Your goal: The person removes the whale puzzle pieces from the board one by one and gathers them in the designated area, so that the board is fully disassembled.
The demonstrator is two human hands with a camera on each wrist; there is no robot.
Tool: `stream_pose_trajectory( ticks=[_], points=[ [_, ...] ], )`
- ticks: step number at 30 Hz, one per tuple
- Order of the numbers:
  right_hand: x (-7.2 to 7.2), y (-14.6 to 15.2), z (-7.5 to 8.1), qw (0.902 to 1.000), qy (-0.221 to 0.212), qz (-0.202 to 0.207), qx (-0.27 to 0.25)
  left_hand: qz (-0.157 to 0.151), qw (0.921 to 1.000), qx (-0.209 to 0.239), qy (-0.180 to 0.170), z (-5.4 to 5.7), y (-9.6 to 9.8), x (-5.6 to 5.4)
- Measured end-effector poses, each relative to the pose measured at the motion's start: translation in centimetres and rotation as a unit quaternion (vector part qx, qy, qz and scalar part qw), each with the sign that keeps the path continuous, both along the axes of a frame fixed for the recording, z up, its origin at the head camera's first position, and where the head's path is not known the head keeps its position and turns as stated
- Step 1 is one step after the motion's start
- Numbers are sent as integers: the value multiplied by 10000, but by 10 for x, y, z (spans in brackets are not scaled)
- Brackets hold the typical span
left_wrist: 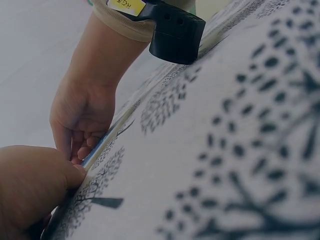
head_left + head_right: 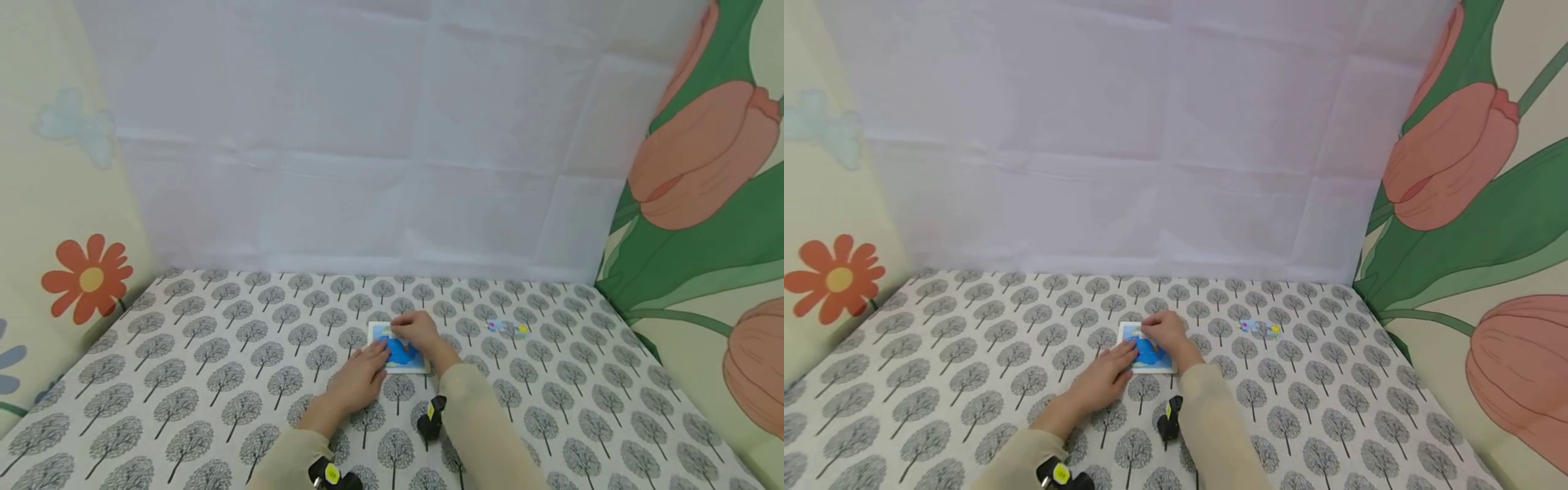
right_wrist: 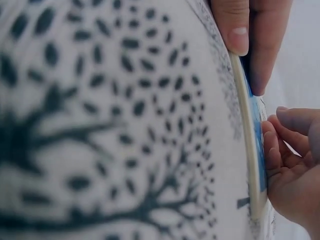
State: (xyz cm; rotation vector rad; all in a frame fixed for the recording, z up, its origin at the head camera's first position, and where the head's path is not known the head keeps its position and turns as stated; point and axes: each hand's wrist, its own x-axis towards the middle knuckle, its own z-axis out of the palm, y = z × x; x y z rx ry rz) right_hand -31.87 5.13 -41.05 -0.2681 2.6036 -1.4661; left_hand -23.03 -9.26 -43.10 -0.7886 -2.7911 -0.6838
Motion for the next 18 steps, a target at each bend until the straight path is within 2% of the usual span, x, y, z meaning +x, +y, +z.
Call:
stream_pose_trajectory(
  ticks=[6, 18],
  points=[
    [2, -2, 0, 9999, 44, 139, -21, 5, 10000, -6, 25, 0, 0, 0],
    [3, -4, -3, 10000, 44, 1, 34, 58, 9999, -51, 99, 0, 2, 2]
  ],
)
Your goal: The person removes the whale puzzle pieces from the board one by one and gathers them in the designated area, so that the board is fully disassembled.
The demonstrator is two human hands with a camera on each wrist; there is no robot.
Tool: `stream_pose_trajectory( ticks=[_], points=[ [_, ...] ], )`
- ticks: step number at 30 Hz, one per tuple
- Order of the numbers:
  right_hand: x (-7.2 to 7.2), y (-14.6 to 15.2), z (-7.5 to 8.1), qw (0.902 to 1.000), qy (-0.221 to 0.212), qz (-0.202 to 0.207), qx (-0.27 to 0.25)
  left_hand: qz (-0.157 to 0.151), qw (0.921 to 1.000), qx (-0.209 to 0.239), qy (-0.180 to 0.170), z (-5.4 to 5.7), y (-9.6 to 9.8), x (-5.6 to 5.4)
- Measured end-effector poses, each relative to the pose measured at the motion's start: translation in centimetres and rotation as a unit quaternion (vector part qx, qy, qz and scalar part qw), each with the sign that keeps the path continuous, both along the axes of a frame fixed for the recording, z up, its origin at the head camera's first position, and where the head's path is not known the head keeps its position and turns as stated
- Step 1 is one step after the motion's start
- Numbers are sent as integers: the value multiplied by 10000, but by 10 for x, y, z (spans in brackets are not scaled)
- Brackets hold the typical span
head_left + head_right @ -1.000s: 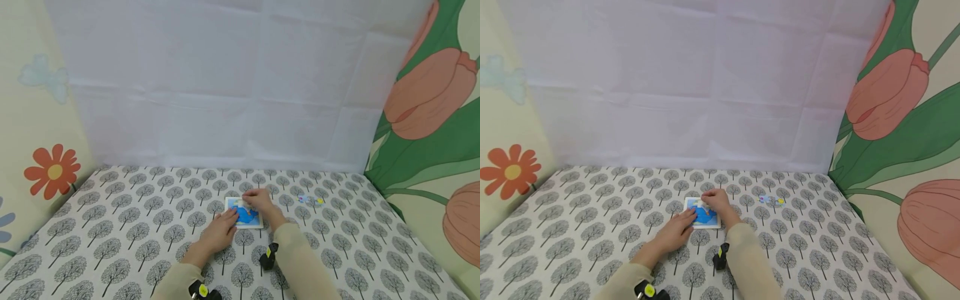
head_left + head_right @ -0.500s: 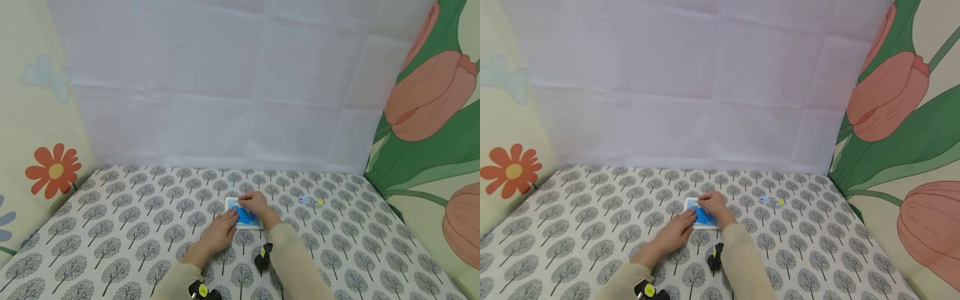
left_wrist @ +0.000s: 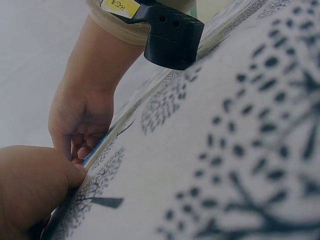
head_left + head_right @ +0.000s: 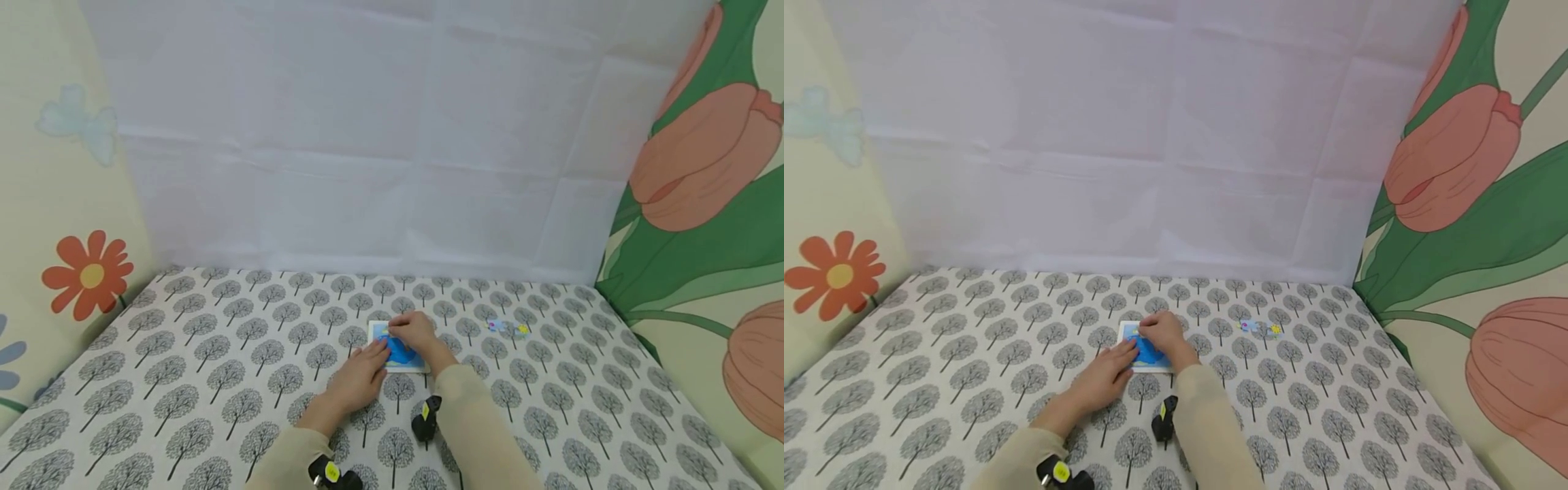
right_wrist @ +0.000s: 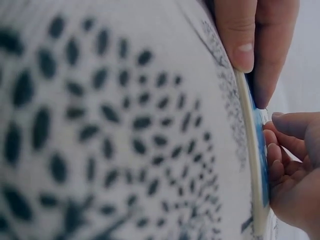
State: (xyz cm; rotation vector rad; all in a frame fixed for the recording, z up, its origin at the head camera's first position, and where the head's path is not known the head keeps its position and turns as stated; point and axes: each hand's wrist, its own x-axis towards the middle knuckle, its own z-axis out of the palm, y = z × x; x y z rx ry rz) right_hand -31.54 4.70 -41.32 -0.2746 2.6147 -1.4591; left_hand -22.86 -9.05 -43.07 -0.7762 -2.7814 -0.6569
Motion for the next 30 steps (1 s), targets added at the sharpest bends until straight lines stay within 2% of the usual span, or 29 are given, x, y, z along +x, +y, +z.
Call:
stream_pose_trajectory(
  ticks=[12, 24, 30],
  points=[
    [0, -2, 1, 9999, -8, -67, 135, -16, 10000, -18, -68, 2, 0, 1],
    [1, -1, 1, 10000, -48, 12, 59, -44, 10000, -22, -34, 2, 0, 1],
    [-1, -2, 0, 9998, -207, -70, -17, -96, 9999, 34, 8, 1, 0, 0]
  ],
)
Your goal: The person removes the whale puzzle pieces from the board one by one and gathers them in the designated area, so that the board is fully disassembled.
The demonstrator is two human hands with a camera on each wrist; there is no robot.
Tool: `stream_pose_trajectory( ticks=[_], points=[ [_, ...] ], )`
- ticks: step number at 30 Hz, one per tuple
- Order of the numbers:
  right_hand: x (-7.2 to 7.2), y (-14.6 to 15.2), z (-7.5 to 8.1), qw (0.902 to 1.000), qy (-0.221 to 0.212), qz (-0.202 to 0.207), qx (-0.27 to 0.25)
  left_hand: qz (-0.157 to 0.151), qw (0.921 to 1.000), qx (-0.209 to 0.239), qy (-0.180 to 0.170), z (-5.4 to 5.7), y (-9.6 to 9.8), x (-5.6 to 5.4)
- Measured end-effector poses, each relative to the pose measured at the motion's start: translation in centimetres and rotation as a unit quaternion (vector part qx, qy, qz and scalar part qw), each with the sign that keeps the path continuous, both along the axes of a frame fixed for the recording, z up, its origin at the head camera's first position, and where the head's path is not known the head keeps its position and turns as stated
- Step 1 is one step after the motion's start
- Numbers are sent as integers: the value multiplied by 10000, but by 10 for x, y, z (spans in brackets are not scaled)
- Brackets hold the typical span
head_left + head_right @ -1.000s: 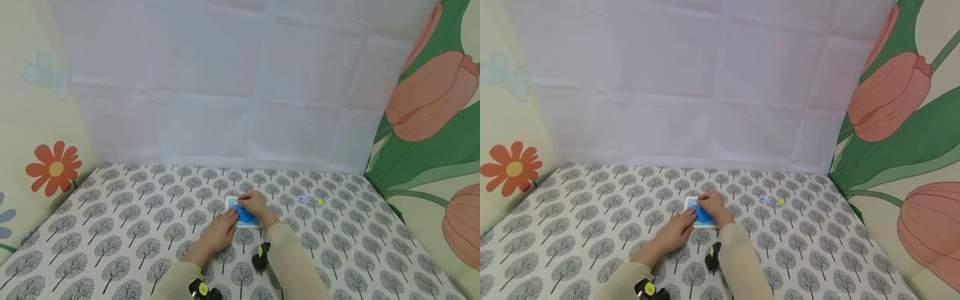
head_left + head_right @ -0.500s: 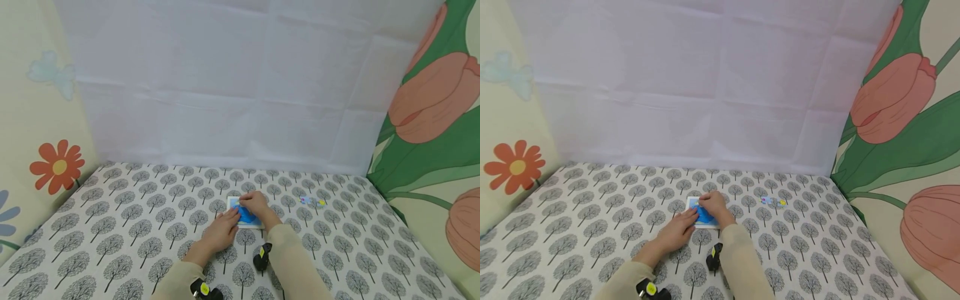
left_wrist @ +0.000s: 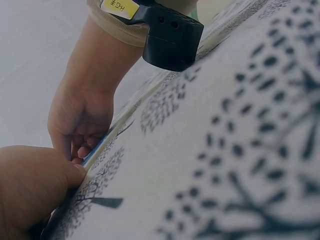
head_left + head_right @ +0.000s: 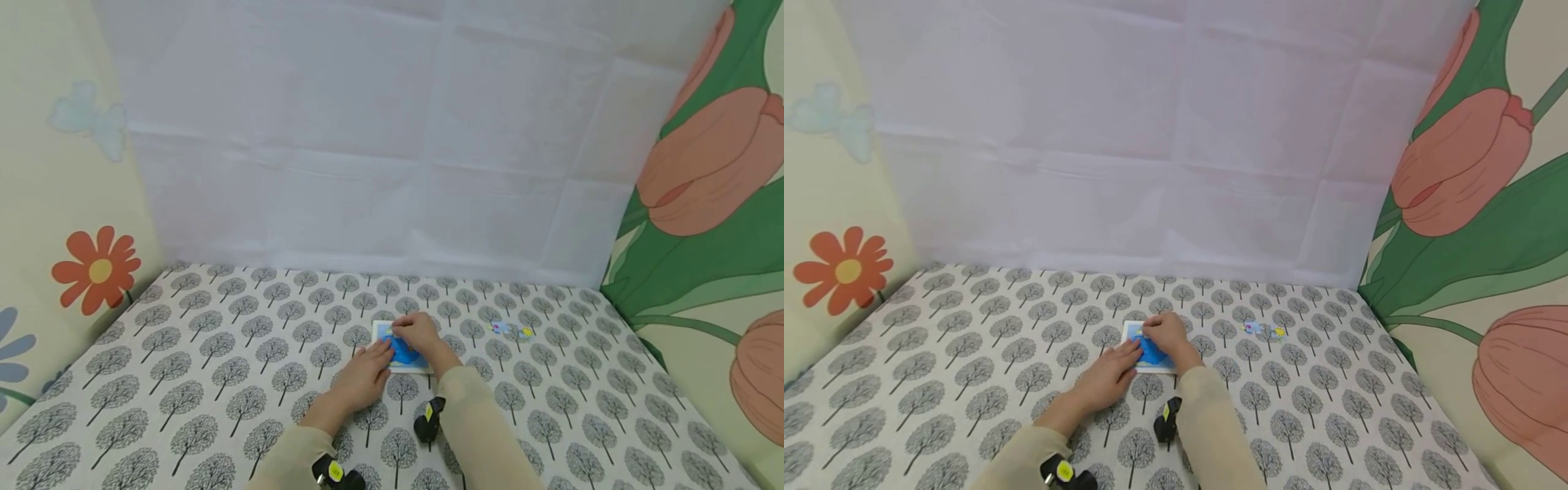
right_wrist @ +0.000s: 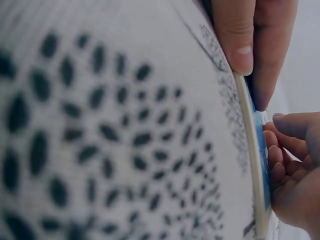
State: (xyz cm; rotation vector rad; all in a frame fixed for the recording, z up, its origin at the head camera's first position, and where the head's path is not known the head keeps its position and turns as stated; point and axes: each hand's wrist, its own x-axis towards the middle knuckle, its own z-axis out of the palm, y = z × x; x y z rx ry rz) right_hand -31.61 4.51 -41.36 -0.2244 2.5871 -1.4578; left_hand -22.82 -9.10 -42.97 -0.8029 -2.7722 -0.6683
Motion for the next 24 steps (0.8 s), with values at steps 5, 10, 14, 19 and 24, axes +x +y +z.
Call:
stream_pose_trajectory(
  ticks=[5, 10, 14, 19, 24],
  points=[
    [-1, 0, 0, 9999, -100, -132, -4, 13, 10000, -26, 1, -1, 0, -1],
    [-1, -1, 1, 9995, -162, -234, -154, 28, 10000, -32, 38, -1, 0, -1],
    [0, -2, 3, 9987, -231, -311, -317, 44, 10000, -37, 49, -1, 0, -1],
    [-1, -3, 3, 9986, -124, -354, -374, 33, 10000, -44, 4, 1, 0, 0],
    [-3, -3, 0, 9985, 10, -279, -474, -7, 10000, -6, -41, 2, 0, 0]
  ],
)
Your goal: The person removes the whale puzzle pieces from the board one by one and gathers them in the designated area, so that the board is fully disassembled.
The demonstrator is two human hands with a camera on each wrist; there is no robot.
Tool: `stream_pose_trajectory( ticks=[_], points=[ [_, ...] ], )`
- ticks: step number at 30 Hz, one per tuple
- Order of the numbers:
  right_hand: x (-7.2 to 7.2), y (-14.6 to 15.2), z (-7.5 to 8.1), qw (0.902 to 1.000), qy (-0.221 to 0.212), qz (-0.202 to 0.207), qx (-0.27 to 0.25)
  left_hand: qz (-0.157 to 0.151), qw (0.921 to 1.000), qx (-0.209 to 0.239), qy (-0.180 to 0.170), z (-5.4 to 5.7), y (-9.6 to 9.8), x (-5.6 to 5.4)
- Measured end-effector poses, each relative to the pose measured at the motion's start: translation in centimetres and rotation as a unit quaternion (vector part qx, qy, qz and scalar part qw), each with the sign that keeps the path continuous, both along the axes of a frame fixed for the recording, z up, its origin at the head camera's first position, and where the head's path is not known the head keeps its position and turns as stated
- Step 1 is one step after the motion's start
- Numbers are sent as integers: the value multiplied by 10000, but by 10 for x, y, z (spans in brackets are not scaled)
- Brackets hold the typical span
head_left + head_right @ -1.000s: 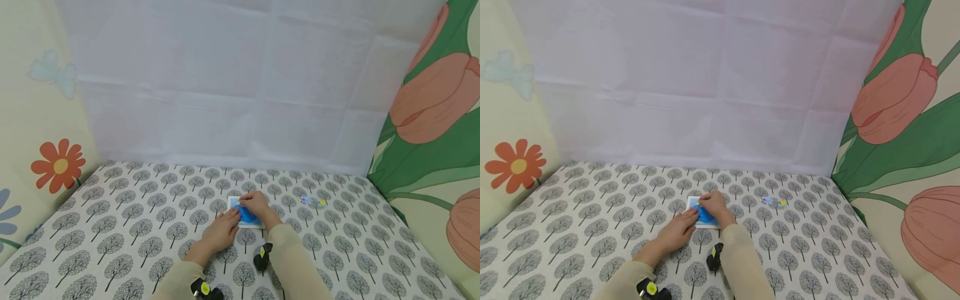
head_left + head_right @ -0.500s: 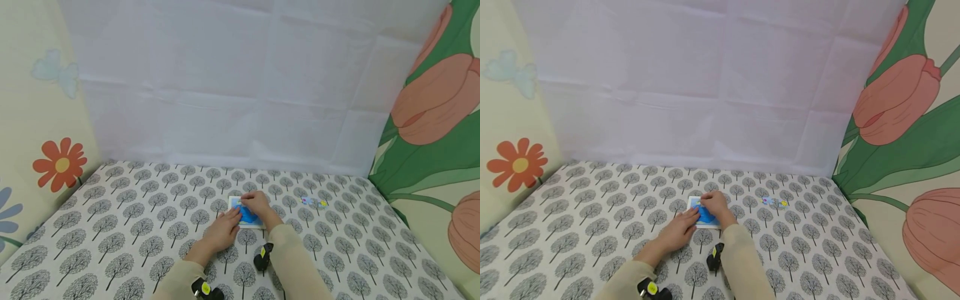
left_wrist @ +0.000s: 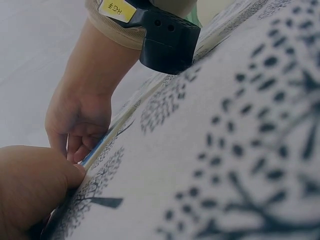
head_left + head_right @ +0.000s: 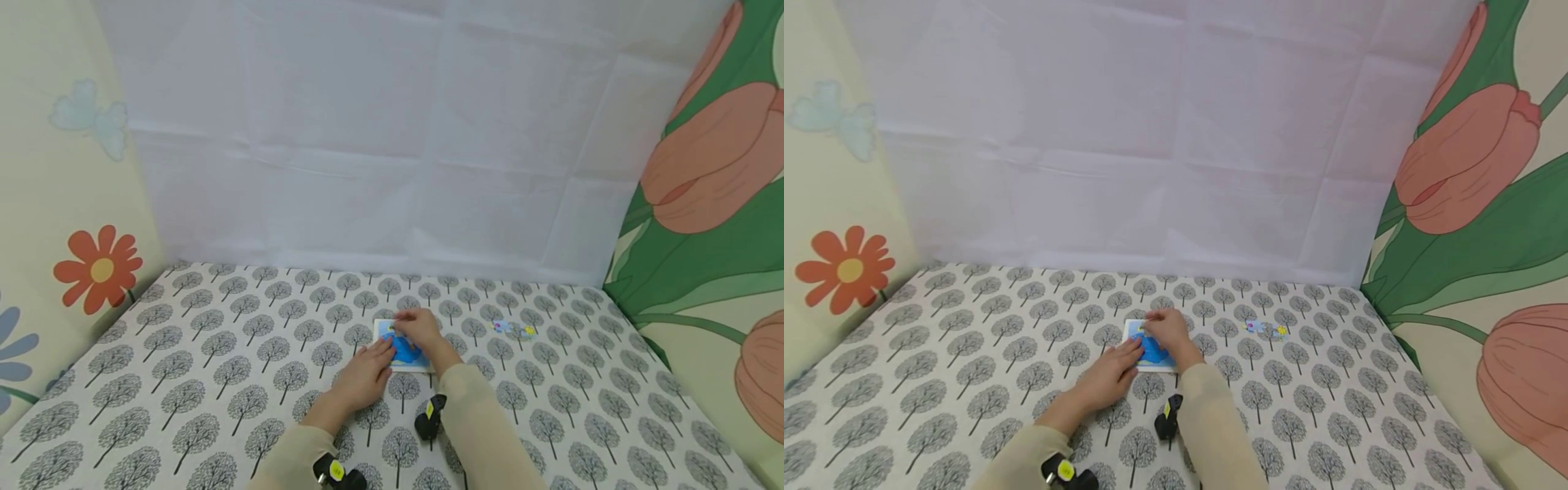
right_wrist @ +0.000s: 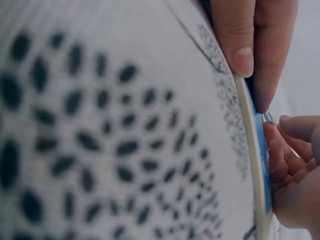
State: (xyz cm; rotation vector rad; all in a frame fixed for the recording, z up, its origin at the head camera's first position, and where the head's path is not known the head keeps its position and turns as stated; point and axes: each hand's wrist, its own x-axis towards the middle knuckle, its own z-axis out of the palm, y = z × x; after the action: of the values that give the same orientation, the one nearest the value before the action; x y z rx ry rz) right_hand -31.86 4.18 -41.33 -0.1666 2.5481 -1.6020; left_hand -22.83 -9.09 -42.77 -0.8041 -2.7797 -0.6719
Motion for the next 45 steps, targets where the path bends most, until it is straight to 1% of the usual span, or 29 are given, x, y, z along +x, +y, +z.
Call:
stream_pose_trajectory(
  ticks=[6, 10, 13, 18, 22, 33, 40, 45],
  points=[
    [-2, -2, -1, 9998, 69, -21, 174, 5, 10000, 1, 19, 0, 0, 0],
    [-1, -3, -1, 9997, -48, -128, 203, 9, 10000, -44, 29, -1, 0, 1],
    [0, -3, 0, 9996, -115, -245, 119, 12, 10000, -42, 38, -1, 0, 1],
    [2, -3, 1, 9993, -65, -372, -42, 5, 10000, -7, 50, 0, 0, 1],
    [3, -2, 1, 9991, 48, -398, -123, 32, 10000, -32, 47, 0, 1, 1],
    [2, -2, -1, 9980, 124, -541, -287, 71, 10000, -20, -30, -1, 1, 1],
    [-1, 0, -2, 9959, 47, -667, -609, 93, 9999, 16, -62, 0, 1, 0],
    [-5, 4, -2, 9957, -90, -703, -589, 122, 9999, 62, -91, 0, 1, 0]
  ],
)
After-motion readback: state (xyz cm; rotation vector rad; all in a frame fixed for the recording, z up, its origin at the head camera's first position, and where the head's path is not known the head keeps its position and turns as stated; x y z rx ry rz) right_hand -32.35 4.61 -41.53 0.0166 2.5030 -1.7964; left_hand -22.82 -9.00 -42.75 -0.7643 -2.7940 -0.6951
